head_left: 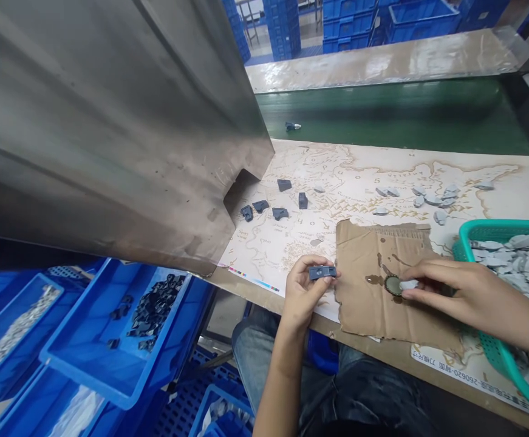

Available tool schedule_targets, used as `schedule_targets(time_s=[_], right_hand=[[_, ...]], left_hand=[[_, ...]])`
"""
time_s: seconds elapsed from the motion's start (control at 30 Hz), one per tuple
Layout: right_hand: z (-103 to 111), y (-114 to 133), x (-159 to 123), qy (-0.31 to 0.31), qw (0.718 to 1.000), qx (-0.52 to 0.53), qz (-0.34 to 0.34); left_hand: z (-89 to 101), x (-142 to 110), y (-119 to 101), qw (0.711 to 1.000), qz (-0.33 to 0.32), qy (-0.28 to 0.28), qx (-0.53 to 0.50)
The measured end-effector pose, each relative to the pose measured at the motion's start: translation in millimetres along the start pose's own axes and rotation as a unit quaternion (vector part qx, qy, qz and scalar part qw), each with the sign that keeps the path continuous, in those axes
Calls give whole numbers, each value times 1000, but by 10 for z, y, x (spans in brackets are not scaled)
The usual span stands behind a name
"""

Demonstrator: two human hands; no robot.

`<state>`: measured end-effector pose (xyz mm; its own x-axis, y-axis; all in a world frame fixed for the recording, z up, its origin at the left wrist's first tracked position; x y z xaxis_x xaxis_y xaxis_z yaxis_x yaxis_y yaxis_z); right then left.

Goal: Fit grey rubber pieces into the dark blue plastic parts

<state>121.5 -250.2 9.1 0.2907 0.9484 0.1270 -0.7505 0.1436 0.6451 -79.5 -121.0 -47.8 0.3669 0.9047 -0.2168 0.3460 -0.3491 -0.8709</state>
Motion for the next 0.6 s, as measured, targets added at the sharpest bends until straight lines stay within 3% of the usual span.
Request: schedule_targets(time_s=[0.27,0.6], right_hand=[[-21,-50,53,27,997,-9,70],[-106,-108,-96,-51,956,-183,223]], left_hand=[[-1,-10,24,999,-14,16,26],[63,23,85,994,-63,66,58]])
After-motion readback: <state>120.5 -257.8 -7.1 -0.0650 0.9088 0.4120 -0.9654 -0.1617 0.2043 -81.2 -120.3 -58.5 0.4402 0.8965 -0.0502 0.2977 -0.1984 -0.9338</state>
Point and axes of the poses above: each hand's wrist, its own x-axis towards the middle knuckle, its own z-axis out of the back of the hand, y = z × x, the point moved 1 cm from there along x, towards the middle knuckle, and after that the axes turned 13 degrees about -y, right-handed, at the moved point
